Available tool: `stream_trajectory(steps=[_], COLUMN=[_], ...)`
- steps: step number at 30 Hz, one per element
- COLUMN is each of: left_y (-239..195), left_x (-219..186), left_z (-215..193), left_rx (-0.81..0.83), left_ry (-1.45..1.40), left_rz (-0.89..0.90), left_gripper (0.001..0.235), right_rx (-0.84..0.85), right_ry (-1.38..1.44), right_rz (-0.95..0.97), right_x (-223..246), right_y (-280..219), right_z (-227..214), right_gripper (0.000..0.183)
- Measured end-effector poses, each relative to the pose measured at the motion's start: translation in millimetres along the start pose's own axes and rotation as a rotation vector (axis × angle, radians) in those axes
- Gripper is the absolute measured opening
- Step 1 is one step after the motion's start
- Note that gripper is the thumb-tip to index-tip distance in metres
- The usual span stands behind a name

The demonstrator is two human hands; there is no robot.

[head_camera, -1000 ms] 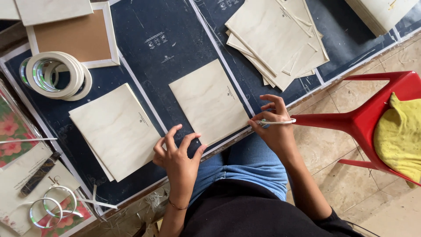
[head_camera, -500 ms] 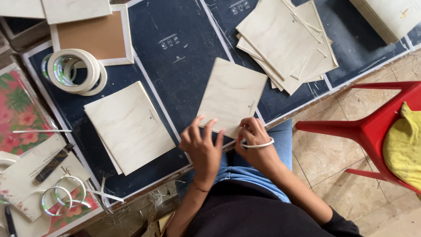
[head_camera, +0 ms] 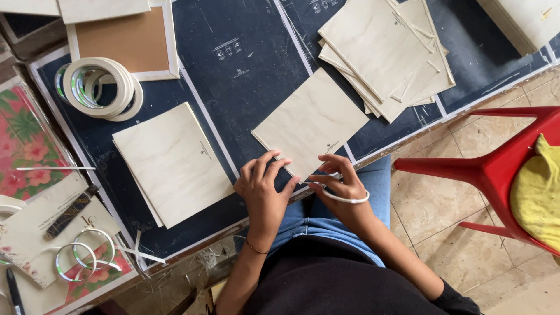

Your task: Applying strips of double-sided adhesive tape to paper cards for assembly in a print shop.

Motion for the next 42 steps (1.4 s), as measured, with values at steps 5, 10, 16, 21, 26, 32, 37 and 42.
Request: stream_trajectory(steps=[5, 10, 16, 21, 26, 32, 37, 42], left_y=[-0.9, -2.9, -4.2, -2.8, -0.5, -1.1, -0.7, -0.8], left_x=[-3.3, -8.1, -6.6, -11.2, -7.0, -2.1, -1.9, -2.1], left_z=[-2.5, -3.4, 0.0, -0.5, 3.4, 9.1, 10.0, 10.0], left_rx=[0.018, 0.034, 0.034, 0.022, 0.053, 0.088, 0.096, 0.111], left_ry=[-0.01, -0.052, -0.077, -0.059, -0.054, -0.035, -0.02, 0.002], left_rz=[-0.009, -0.041, -0.082, -0.121, -0.142, -0.145, -0.161, -0.181], left_gripper=[0.046, 0.049, 0.053, 0.051, 0.054, 0.052, 0.053, 0.051], right_rx=[0.017, 0.083, 0.143, 0.173, 0.134, 0.045, 0.016, 0.023], right_ry=[0.024, 0.043, 0.027, 0.017, 0.047, -0.049, -0.176, -0.185], right_rz=[0.02, 0.015, 0.025, 0.023, 0.015, 0.006, 0.091, 0.146], right_x=[-14.2, -22.5, -30.1, -33.6, -34.5, -83.1, -108.0, -113.1], right_y=[8.2, 17.8, 21.1, 20.9, 42.0, 77.5, 85.1, 84.7], right_z=[4.9, 13.3, 17.7, 17.5, -5.7, -72.5, -90.7, -84.0], right_gripper=[0.009, 0.014, 0.017, 0.016, 0.009, 0.011, 0.012, 0.013])
Point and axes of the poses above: each hand's wrist, its own y-axis towards the middle knuckle, its own z-axis out of the palm, x = y × z, the point moved 4 cm from there along y, towards the middle knuckle, and after that the axes turned 1 degree about -y, right-handed, at the moved point
